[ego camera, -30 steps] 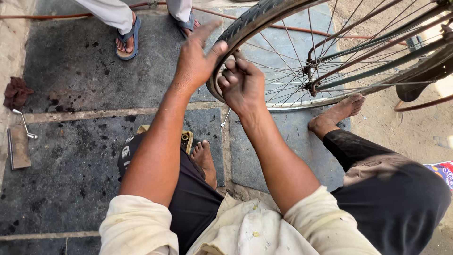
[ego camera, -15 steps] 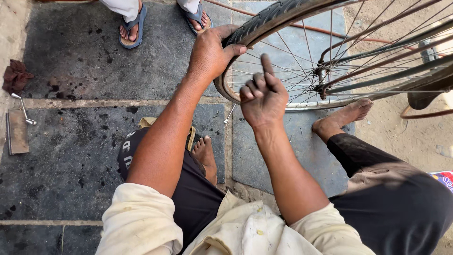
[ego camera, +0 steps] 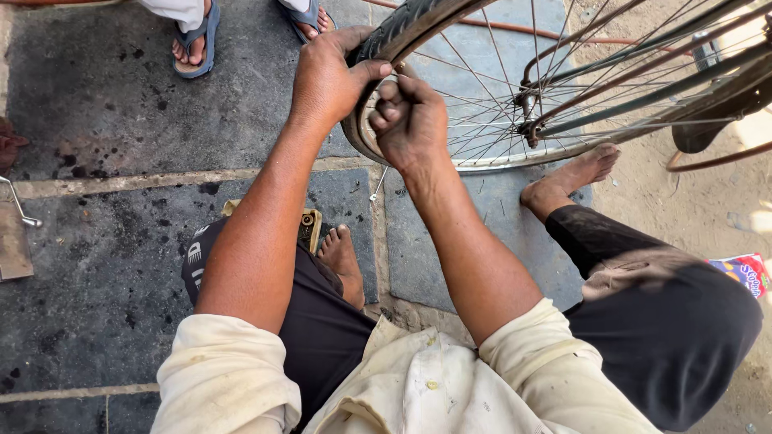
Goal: The person uses a tire lever to pry the tire bead off the bicycle rim, working around the circumference to remove the tire from the wheel. They repeatedly insert the lever and lever the tire edge over the rim edge.
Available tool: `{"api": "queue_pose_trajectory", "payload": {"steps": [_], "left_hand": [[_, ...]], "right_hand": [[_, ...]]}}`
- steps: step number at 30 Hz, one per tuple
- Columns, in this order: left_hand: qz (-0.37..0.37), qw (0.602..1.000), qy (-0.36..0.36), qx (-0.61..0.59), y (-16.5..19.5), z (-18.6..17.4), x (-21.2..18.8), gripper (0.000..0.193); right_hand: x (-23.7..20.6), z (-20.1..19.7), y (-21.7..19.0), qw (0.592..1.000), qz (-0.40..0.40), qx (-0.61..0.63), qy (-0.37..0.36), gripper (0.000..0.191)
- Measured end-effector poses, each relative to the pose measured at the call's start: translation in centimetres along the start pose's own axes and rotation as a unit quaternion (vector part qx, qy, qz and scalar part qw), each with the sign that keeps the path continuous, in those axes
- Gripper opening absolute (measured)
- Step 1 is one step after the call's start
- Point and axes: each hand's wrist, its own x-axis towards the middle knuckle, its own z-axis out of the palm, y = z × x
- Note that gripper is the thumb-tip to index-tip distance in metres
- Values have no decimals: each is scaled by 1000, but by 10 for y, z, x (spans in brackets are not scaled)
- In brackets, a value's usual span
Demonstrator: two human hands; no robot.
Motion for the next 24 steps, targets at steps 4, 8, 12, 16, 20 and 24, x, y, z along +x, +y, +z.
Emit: {"api": "queue_pose_trajectory", "payload": {"steps": [4, 8, 12, 16, 20, 24], "left_hand": [[1, 1000, -7, -18, -1, -2, -1, 41], [-11, 1000, -5, -10, 1, -2, 0, 40], [-8, 1000, -9, -15, 2, -4, 0, 42], [-33, 999, -23, -27, 4, -6, 0, 44], [-9, 1000, -5, -16, 5, -6, 1, 41], [-37, 999, -14, -15, 6, -6, -2, 41]], "right_hand": [[-16, -13, 7, 995, 23, 83, -41, 41], [-17, -16, 4, 991, -35, 94, -88, 46], [-5, -2, 9, 998, 12, 56, 15, 45], [-21, -8, 12, 994, 1, 86, -67, 37], [-22, -12, 4, 996, -24, 89, -17, 43], [-8, -3, 9, 997, 18, 73, -20, 33]]}}
